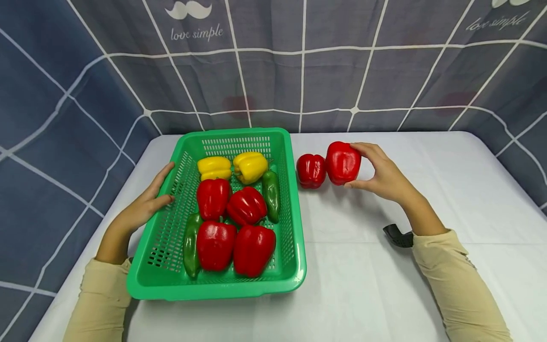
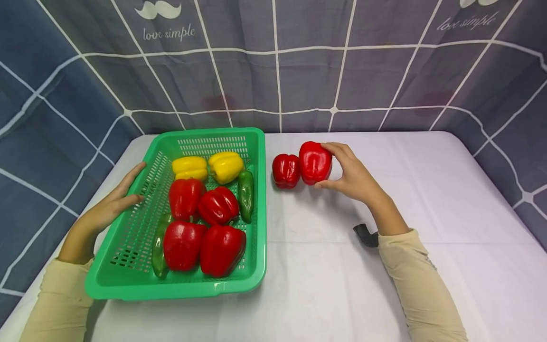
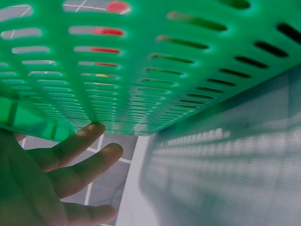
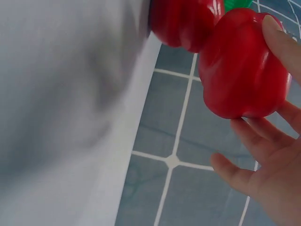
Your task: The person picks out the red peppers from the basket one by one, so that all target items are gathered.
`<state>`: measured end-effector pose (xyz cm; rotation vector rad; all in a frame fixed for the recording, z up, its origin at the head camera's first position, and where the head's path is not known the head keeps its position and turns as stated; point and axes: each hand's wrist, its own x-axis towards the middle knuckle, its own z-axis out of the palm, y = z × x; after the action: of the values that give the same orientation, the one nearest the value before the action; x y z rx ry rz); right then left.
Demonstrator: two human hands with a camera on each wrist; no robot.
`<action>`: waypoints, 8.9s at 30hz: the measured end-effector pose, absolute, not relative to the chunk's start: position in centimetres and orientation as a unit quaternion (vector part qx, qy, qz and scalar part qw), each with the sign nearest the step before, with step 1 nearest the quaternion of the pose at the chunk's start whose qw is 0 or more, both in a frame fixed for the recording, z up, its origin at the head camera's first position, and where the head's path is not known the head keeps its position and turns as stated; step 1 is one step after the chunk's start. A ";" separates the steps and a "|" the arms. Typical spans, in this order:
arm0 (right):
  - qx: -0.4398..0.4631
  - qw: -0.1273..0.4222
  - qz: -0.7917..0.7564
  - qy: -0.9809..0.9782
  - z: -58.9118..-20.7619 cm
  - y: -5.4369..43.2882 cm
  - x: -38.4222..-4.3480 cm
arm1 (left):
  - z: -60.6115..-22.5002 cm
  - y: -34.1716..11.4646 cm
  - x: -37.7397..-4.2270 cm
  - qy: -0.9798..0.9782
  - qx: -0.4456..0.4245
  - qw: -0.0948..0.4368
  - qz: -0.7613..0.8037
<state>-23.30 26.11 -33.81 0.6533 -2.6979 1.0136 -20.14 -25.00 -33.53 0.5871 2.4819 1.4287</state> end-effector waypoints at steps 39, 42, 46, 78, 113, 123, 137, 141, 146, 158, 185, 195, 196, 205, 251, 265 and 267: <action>0.159 -0.031 0.311 -0.937 -35.9 27.7 -24.9 | -33.4 -25.1 -20.0 0.840 0.198 0.115 0.493; 0.162 -0.033 0.307 -0.937 -36.0 27.7 -24.9 | -33.4 -25.1 -20.0 0.838 0.199 0.115 0.495; 0.169 -0.029 0.304 -0.937 -36.1 27.6 -24.9 | -33.4 -25.1 -20.0 0.840 0.197 0.113 0.493; 0.161 -0.046 0.270 -0.948 -34.6 27.7 -24.2 | -33.4 -24.9 -20.3 0.846 0.184 0.112 0.487; 0.364 0.051 0.267 -0.891 -30.5 16.3 -18.3 | -33.5 -24.7 -20.4 0.840 0.177 0.116 0.500; 0.419 0.015 0.195 -0.887 -30.5 12.2 -17.0 | -33.1 -24.9 -20.3 0.839 0.170 0.120 0.503; 0.418 -0.103 0.095 -0.898 -30.2 8.7 -15.3 | -33.1 -24.8 -20.2 0.840 0.166 0.126 0.501; 0.412 -0.114 0.081 -0.901 -30.2 8.4 -15.1 | -33.1 -24.9 -20.3 0.841 0.166 0.127 0.500; 0.412 -0.113 0.066 -0.902 -30.4 8.2 -15.0 | -33.1 -24.9 -20.3 0.841 0.166 0.125 0.500; 0.400 -0.137 -0.009 -0.906 -30.7 6.9 -14.2 | -33.2 -25.0 -20.4 0.842 0.163 0.128 0.498; 0.417 -0.156 0.032 -0.895 -31.0 6.6 -14.8 | -33.2 -25.1 -20.3 0.846 0.164 0.129 0.490; 0.455 -0.139 0.107 -0.873 -30.5 7.7 -15.4 | -33.2 -24.9 -20.2 0.848 0.166 0.123 0.487; 0.456 -0.137 0.114 -0.872 -30.4 7.9 -15.4 | -33.2 -24.9 -20.2 0.850 0.166 0.122 0.485; 0.446 -0.118 0.177 -0.869 -29.5 9.6 -16.1 | -33.3 -25.0 -20.0 0.849 0.165 0.119 0.488; 0.369 -0.025 0.355 -0.859 -28.6 21.4 -18.4 | -33.5 -24.8 -20.2 0.837 0.173 0.113 0.507; 0.349 0.029 0.327 -0.878 -30.3 26.0 -19.2 | -33.6 -25.1 -20.0 0.847 0.182 0.110 0.488; 0.345 0.027 0.328 -0.879 -30.3 26.4 -19.2 | -33.7 -25.1 -20.0 0.844 0.186 0.109 0.490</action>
<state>-19.24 26.42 -30.26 1.0659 -2.7160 1.0122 -20.01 -25.07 -33.66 0.5475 2.4831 1.4414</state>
